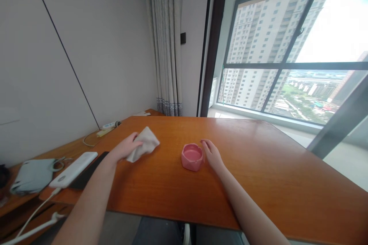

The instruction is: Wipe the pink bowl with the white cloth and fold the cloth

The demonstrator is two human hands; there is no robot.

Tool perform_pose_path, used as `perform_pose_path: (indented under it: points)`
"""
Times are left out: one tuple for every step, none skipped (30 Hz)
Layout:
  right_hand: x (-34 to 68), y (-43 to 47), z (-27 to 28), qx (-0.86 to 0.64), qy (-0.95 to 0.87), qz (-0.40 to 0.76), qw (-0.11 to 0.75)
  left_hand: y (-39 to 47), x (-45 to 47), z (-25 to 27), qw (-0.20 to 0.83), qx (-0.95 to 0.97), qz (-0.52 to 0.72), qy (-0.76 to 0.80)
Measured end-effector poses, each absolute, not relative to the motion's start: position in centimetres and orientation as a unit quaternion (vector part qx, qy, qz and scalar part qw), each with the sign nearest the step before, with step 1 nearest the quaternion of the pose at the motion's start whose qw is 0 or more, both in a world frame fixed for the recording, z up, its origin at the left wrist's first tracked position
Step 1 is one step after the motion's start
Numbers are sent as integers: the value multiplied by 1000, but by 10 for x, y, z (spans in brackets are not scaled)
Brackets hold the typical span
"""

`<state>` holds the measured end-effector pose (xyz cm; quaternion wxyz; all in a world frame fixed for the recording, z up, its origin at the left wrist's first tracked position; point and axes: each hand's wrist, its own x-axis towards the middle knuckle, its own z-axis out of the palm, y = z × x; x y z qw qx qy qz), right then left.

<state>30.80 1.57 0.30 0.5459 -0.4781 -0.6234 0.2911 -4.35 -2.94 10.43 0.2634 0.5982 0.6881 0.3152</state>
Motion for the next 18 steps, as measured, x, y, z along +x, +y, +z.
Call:
perform_pose_path:
  points:
    - [307, 14, 8, -451, -603, 346, 560, -28, -20, 114, 348, 589, 376, 625]
    - [307, 12, 12, -418, -582, 406, 567, -25, 4, 122, 429, 573, 421, 557]
    - [307, 9, 17, -382, -563, 466, 565, -23, 27, 126, 490, 545, 463, 499]
    - [308, 6, 23, -348, -547, 521, 555, -20, 49, 127, 534, 513, 500, 449]
    - [309, 3, 28, -318, -536, 568, 538, -17, 70, 125, 575, 482, 518, 411]
    - [311, 0, 32, -296, -526, 606, 519, -14, 89, 121, 606, 453, 527, 386]
    - [313, -3, 37, -284, -515, 634, 503, -11, 105, 116, 629, 431, 529, 371]
    - [315, -7, 41, -280, -501, 652, 496, -9, 119, 110, 645, 424, 525, 359]
    - [317, -9, 44, -284, -485, 663, 496, -6, 129, 103, 648, 429, 519, 356]
    - [318, -11, 46, -292, -467, 669, 499, -4, 138, 97, 638, 441, 517, 363]
    - [319, -13, 48, -302, -451, 675, 500, -3, 144, 92, 617, 457, 518, 377]
    - [320, -13, 48, -311, -437, 683, 496, -2, 148, 87, 592, 473, 520, 394]
    - [320, -12, 47, -321, -423, 692, 489, -1, 150, 83, 573, 485, 521, 406]
    - [319, -10, 46, -334, -411, 699, 482, 0, 151, 79, 569, 492, 517, 408]
    - [319, -7, 44, -347, -399, 697, 485, 0, 150, 75, 578, 492, 513, 400]
    - [320, -3, 42, -359, -387, 684, 504, 1, 149, 71, 596, 487, 509, 385]
    - [321, 1, 41, -367, -373, 659, 540, 1, 147, 66, 614, 480, 506, 370]
    - [323, 5, 39, -371, -361, 620, 589, 2, 145, 61, 620, 476, 507, 363]
